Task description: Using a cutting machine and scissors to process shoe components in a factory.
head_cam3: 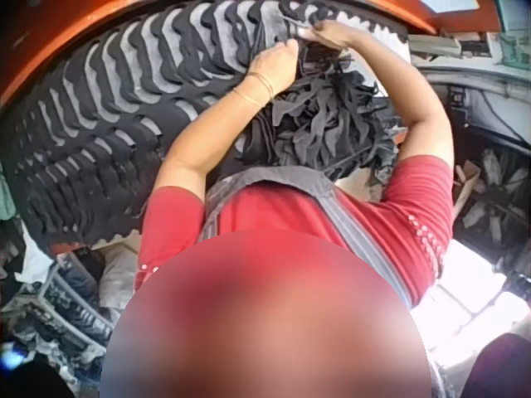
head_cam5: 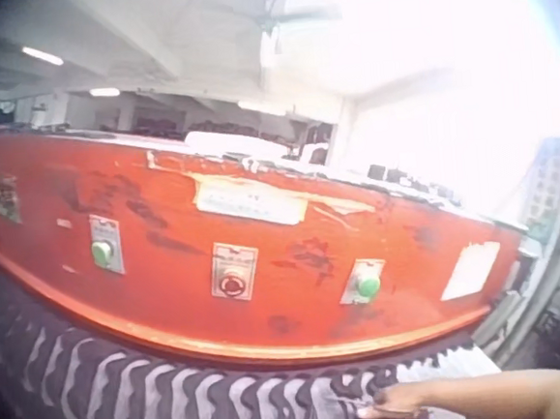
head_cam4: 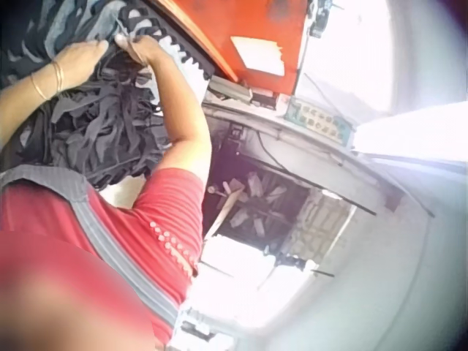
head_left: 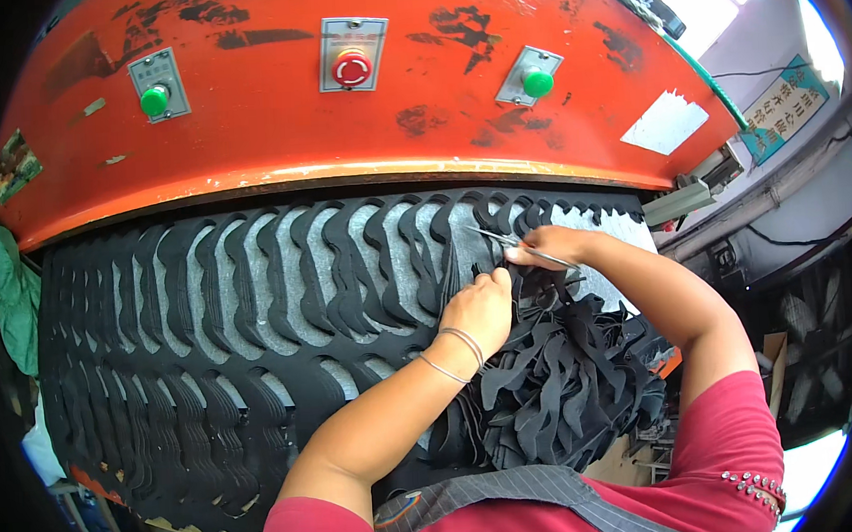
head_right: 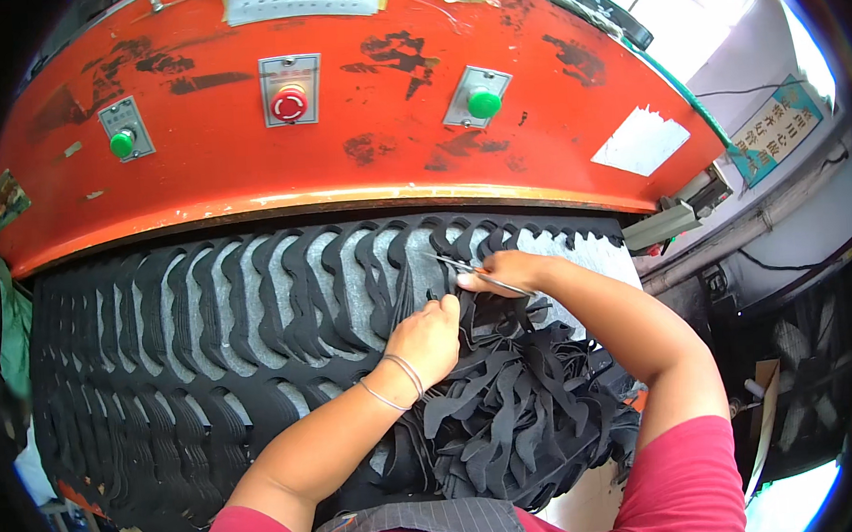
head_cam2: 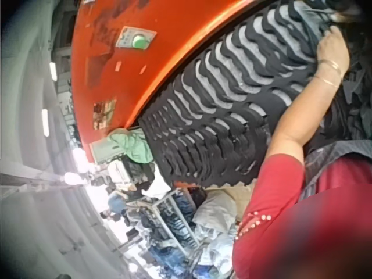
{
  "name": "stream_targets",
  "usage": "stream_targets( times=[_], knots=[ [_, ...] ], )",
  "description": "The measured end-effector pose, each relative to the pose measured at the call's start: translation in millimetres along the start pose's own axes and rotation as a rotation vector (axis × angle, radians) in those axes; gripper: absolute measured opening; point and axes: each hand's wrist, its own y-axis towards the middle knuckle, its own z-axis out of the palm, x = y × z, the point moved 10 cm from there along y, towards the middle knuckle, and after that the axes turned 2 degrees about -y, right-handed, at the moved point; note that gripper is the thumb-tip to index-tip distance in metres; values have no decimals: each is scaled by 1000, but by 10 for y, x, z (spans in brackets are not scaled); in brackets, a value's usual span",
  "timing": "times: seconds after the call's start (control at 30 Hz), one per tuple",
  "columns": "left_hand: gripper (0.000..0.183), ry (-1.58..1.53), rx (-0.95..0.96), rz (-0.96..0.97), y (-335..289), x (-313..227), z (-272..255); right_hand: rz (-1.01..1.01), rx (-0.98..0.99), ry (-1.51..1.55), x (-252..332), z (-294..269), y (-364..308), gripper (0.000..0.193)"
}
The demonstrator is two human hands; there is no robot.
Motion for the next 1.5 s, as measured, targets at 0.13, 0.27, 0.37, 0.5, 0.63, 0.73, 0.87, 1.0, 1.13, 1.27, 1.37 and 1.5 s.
stream_targets(
  times=[0.13,0.27,0.37,0.5,0.63,0.73,0.87,1.0,1.13,1.27,1.37,1.5],
  knots=[
    [31,-6,106,91,-111,-115,-4,-36,-47,-1,67,41,172,74],
    [57,-225,136,519,-175,-328,-344,-160,-92,-55,193,287,-266,42],
    [44,-818,-324,-202,340,707,-610,-236,-88,-203,310,504,-766,59],
    [71,-393,-267,-569,475,1167,-39,30,-45,-415,-55,282,-1026,75],
    [61,-732,-342,-682,375,1366,359,237,-335,-490,-608,-484,-1320,77],
    [35,-809,-227,-561,386,1215,403,107,-597,-404,-706,-873,-1443,70],
    [33,-60,-304,-461,260,849,-126,-43,-330,31,-696,-633,-947,80],
    [22,206,-207,-460,180,537,-417,-72,156,124,-352,-202,-229,106],
    [20,322,-171,-389,182,333,-499,11,264,291,69,-201,283,106],
    [27,481,-181,-325,194,296,-459,39,216,120,262,-353,445,105],
    [31,484,-159,-321,196,344,-403,35,206,188,272,-319,372,93],
    [30,442,-155,-325,168,378,-433,52,81,249,198,-386,291,79]
  ],
)
